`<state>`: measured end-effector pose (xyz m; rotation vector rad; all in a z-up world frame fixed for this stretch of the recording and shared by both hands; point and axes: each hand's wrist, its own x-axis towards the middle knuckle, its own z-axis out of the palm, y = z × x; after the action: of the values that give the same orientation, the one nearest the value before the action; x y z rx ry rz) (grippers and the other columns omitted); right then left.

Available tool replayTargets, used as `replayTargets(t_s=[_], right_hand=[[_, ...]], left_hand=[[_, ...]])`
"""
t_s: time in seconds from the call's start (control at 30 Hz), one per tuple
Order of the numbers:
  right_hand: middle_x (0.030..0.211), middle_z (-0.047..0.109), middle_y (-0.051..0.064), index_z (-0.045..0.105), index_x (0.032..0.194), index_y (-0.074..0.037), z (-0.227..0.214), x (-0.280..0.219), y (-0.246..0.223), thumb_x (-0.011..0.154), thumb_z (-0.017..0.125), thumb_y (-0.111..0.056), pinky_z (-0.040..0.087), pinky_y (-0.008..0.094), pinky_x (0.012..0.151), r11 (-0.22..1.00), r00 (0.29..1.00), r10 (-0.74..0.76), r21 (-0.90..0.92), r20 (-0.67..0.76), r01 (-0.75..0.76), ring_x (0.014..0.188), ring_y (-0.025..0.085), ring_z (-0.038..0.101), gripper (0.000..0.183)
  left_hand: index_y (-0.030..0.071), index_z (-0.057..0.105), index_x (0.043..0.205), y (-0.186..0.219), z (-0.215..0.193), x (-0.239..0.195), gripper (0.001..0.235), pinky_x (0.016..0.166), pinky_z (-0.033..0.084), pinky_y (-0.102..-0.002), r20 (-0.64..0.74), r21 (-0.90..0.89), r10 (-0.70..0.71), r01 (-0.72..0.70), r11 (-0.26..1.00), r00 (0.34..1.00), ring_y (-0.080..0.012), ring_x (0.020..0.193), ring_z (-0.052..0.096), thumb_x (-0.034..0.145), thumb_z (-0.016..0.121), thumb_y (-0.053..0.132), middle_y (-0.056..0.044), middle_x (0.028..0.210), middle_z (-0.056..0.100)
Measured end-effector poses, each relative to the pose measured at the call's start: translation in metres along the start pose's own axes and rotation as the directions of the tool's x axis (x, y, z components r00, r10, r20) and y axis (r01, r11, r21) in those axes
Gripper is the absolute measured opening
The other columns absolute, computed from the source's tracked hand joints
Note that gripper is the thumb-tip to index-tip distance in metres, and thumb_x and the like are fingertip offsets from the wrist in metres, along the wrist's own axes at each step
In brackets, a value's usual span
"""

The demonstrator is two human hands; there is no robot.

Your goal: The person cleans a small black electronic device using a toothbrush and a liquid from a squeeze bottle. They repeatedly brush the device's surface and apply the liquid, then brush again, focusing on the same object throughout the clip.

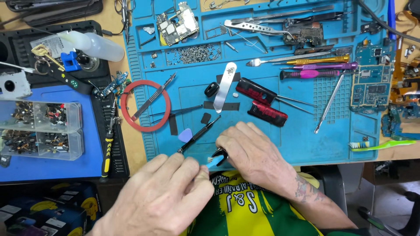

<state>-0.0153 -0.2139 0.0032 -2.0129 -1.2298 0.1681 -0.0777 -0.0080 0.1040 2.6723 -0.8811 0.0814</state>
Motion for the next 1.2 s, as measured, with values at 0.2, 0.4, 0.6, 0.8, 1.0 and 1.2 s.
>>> replayTargets(t_s=[0.2,0.4,0.6,0.8,1.0,1.2], right_hand=[[0.091,0.057,0.015,0.055,0.106,0.0,-0.003,0.003,-0.001,0.107,0.038,-0.005,0.036,0.041,0.064,0.999,0.999,-0.023,-0.03,-0.041,0.022,0.075,0.028,0.047,0.017],[0.086,0.055,0.013,0.054,0.101,0.0,-0.006,0.009,0.0,0.104,0.047,0.005,0.035,0.039,0.062,0.994,0.991,-0.082,-0.085,-0.102,0.073,0.071,0.027,0.045,0.009],[0.086,0.053,0.013,0.054,0.097,0.001,-0.004,0.008,-0.001,0.105,0.047,0.004,0.033,0.039,0.06,0.991,0.991,-0.094,-0.105,-0.098,0.084,0.07,0.026,0.042,0.012],[0.082,0.047,0.012,0.048,0.083,-0.003,0.016,-0.009,0.008,0.102,0.041,0.004,0.033,0.041,0.06,0.999,0.995,-0.035,-0.044,-0.09,0.031,0.071,0.027,0.04,0.022],[0.085,0.047,0.011,0.05,0.087,-0.003,0.025,-0.018,0.015,0.099,0.045,0.002,0.037,0.041,0.064,0.998,0.997,0.027,0.062,-0.078,-0.022,0.078,0.028,0.044,0.014],[0.093,0.057,0.016,0.057,0.084,-0.003,0.035,-0.027,0.026,0.088,0.052,0.004,0.043,0.044,0.068,1.0,0.999,-0.013,0.024,-0.048,0.014,0.09,0.032,0.051,0.009]], left_hand=[[0.011,0.05,0.077,-0.009,-0.014,0.024,0.031,0.06,0.036,-0.036,0.045,-0.006,0.188,-0.187,0.982,0.981,-0.0263,0.073,0.051,0.106,0.043,0.006,-0.008,0.076,0.05],[0.009,0.051,0.077,-0.015,-0.014,0.032,0.031,0.061,0.038,-0.037,0.086,-0.016,0.25,-0.249,0.968,0.965,-0.0256,0.071,0.049,0.107,0.048,0.005,-0.009,0.079,0.052],[0.013,0.052,0.078,-0.023,-0.013,0.048,0.026,0.057,0.038,-0.038,0.199,-0.057,0.283,-0.278,0.959,0.938,-0.0238,0.072,0.047,0.1,0.056,-0.001,-0.003,0.075,0.051],[0.01,0.054,0.082,-0.025,-0.004,0.065,0.017,0.06,0.043,-0.039,0.25,-0.087,0.317,-0.305,0.948,0.915,-0.0242,0.08,0.051,0.089,0.057,-0.006,-0.003,0.078,0.056],[0.012,0.058,0.08,-0.036,0.0,0.078,0.016,0.071,0.051,-0.043,0.27,-0.234,0.385,-0.328,0.915,0.883,-0.0251,0.082,0.052,0.093,0.063,0.004,-0.003,0.077,0.058],[0.014,0.063,0.088,-0.046,0.003,0.089,0.009,0.062,0.046,-0.045,0.391,-0.333,0.386,-0.263,0.906,0.836,-0.0258,0.084,0.049,0.096,0.065,0.017,-0.001,0.078,0.061]])
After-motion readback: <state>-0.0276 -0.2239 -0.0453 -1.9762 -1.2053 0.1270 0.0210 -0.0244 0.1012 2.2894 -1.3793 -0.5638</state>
